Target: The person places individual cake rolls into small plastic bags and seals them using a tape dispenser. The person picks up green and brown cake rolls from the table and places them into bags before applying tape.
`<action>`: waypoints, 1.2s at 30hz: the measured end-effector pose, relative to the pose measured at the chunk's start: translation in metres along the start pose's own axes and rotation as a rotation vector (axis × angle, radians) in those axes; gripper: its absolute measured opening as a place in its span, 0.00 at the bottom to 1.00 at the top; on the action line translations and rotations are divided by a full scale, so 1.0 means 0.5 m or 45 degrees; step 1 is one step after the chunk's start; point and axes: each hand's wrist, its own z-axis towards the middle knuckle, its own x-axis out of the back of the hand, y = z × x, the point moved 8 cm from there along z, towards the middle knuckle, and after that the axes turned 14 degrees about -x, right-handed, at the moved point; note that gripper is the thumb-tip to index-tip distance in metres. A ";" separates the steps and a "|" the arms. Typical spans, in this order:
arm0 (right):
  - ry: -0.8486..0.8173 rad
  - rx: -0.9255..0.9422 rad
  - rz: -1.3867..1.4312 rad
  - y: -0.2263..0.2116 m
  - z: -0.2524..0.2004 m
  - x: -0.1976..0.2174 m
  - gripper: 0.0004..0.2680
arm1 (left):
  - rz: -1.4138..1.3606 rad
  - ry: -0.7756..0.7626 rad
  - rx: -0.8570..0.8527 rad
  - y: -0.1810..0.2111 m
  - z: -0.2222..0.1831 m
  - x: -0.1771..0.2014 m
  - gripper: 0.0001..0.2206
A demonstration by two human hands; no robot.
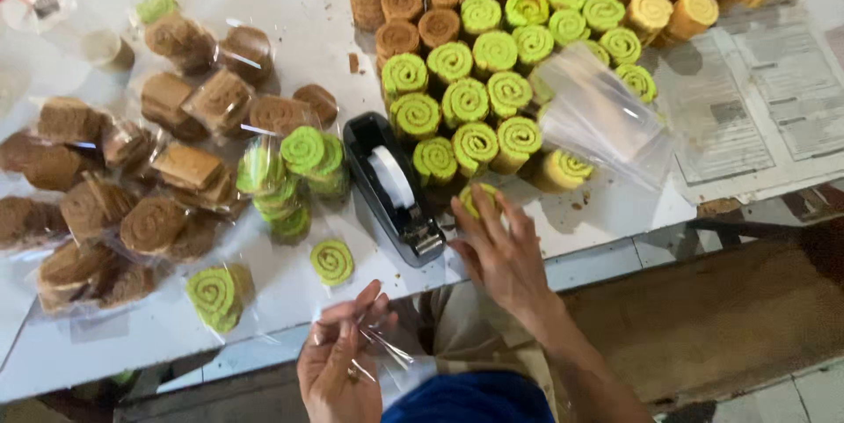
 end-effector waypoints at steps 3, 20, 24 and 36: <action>-0.025 0.025 0.156 -0.003 0.012 0.024 0.20 | 0.063 -0.147 -0.047 0.018 0.004 -0.030 0.09; -0.270 -0.704 1.180 0.138 0.034 0.057 0.15 | 0.084 0.000 0.229 -0.039 0.002 -0.010 0.15; 0.116 -0.776 1.412 0.137 -0.023 0.119 0.15 | 0.115 0.001 0.128 -0.050 0.016 0.000 0.16; -0.144 0.402 0.883 -0.187 -0.011 0.219 0.12 | 0.119 -0.638 0.184 0.000 -0.009 -0.114 0.31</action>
